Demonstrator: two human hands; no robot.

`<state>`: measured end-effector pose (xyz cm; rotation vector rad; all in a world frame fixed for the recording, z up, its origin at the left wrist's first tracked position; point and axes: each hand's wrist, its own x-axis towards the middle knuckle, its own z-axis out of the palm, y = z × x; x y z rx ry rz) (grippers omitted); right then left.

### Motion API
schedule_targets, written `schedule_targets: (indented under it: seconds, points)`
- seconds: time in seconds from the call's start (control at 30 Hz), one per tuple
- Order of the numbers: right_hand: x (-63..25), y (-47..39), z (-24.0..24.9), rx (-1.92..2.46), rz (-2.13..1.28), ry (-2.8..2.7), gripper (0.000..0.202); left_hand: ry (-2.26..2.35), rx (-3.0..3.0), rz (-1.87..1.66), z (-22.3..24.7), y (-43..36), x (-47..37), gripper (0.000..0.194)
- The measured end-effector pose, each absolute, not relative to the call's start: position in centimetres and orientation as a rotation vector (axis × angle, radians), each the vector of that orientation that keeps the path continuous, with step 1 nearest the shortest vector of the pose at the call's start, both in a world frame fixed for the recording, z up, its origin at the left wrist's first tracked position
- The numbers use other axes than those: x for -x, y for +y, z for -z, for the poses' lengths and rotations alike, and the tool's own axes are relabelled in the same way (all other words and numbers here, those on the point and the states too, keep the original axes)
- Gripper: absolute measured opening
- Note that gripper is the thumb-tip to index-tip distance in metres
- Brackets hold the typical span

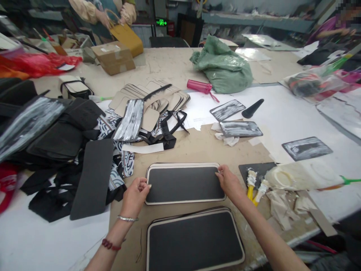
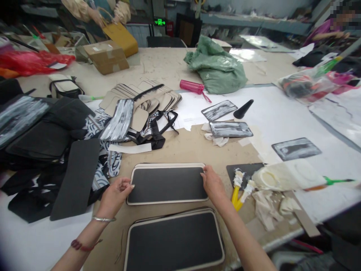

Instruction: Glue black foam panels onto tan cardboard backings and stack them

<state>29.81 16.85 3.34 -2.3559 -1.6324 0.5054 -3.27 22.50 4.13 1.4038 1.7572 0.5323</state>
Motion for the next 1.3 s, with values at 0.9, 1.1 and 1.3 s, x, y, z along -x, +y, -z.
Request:
schedule_targets:
  seconds: [0.9, 1.1, 1.3]
  points:
    - [-31.2, 18.4, -3.5, 2.416, -0.303, -1.972, 0.016, 1.918, -1.712, -0.493, -4.2, 21.1, 2.4, 0.009]
    - [-32.6, 19.1, -3.0, 2.314, -0.679, -1.695, 0.021, 1.869, -1.865, -0.668, -5.3, 20.7, 2.4, 0.009]
    - [-32.3, 19.0, -3.5, 2.268, -0.847, -1.542, 0.021, 1.665, -2.129, -0.965, -7.0, 19.9, 2.0, 0.007]
